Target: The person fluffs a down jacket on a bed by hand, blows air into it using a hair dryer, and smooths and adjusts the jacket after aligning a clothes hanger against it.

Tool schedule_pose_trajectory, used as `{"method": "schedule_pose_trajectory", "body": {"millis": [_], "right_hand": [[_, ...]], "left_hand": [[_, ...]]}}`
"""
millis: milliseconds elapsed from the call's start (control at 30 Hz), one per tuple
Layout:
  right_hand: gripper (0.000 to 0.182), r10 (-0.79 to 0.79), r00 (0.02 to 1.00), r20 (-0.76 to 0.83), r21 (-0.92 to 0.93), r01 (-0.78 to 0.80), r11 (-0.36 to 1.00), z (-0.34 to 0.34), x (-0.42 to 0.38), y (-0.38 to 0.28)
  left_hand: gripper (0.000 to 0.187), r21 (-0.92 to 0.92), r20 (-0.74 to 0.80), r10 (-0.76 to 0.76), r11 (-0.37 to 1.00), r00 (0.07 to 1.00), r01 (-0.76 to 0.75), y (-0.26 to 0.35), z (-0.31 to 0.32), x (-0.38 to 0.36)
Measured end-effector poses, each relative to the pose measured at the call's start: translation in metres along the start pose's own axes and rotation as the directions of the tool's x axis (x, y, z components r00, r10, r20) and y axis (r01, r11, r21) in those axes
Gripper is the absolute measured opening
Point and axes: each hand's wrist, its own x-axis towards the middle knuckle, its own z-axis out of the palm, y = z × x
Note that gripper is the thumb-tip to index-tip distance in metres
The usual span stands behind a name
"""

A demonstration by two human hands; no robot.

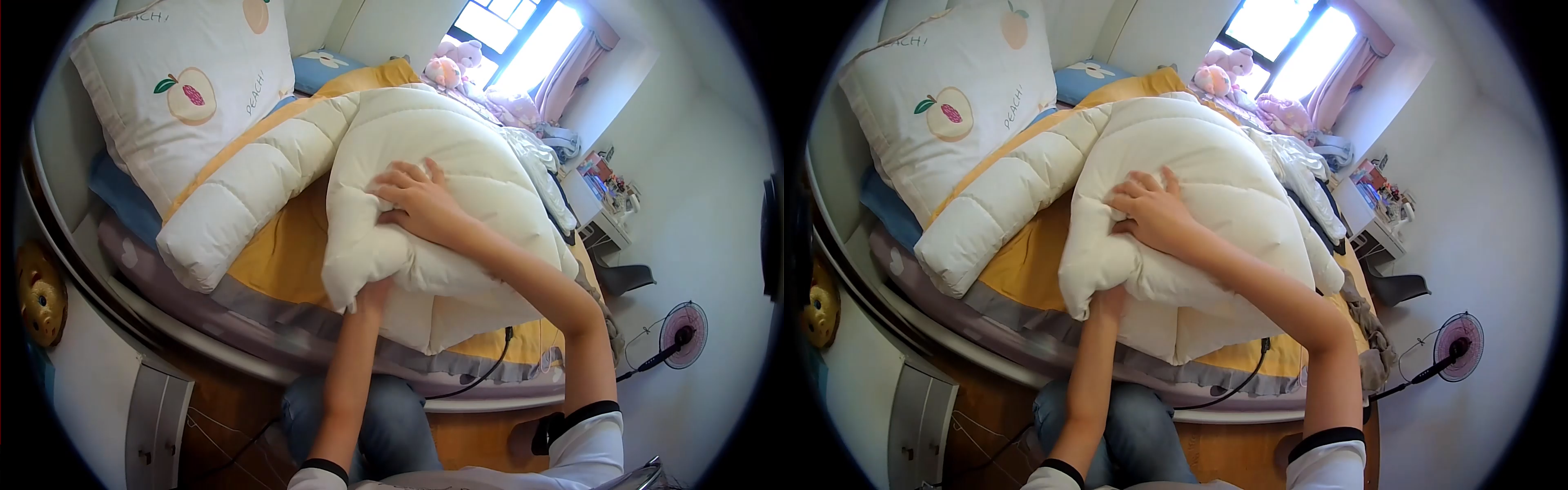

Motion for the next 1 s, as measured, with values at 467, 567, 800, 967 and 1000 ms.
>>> {"method": "schedule_pose_trajectory", "body": {"millis": [467, 567, 800, 967, 1000], "right_hand": [[0.020, 0.053, 0.983, -0.176, 0.355, 0.013, 0.935, -0.054, 0.017, -0.012], [0.023, -0.298, 0.916, -0.267, 0.225, 0.360, 0.905, -0.053, 0.013, -0.033], [0.025, -0.160, 0.965, 0.207, 0.065, 0.150, 0.987, 0.001, 0.012, -0.058], [0.018, -0.240, 0.957, 0.162, -0.024, 0.247, 0.969, 0.021, 0.001, -0.050], [0.018, -0.238, 0.959, 0.156, -0.021, 0.244, 0.970, 0.021, 0.000, -0.048]], "left_hand": [[0.037, 0.007, -0.024, 0.009, 1.000, 1.000, -0.009, 0.003, -0.004, -0.012], [0.038, 0.009, -0.007, 0.019, 1.000, 1.000, -0.019, 0.004, -0.009, -0.012], [0.038, 0.071, 0.037, 0.047, 0.996, 0.998, -0.050, 0.023, -0.029, -0.025], [0.038, 0.111, 0.107, 0.071, 0.990, 0.992, -0.083, 0.034, -0.030, -0.033], [0.038, 0.145, 0.132, 0.090, 0.983, 0.987, -0.109, 0.030, -0.030, -0.032]]}}
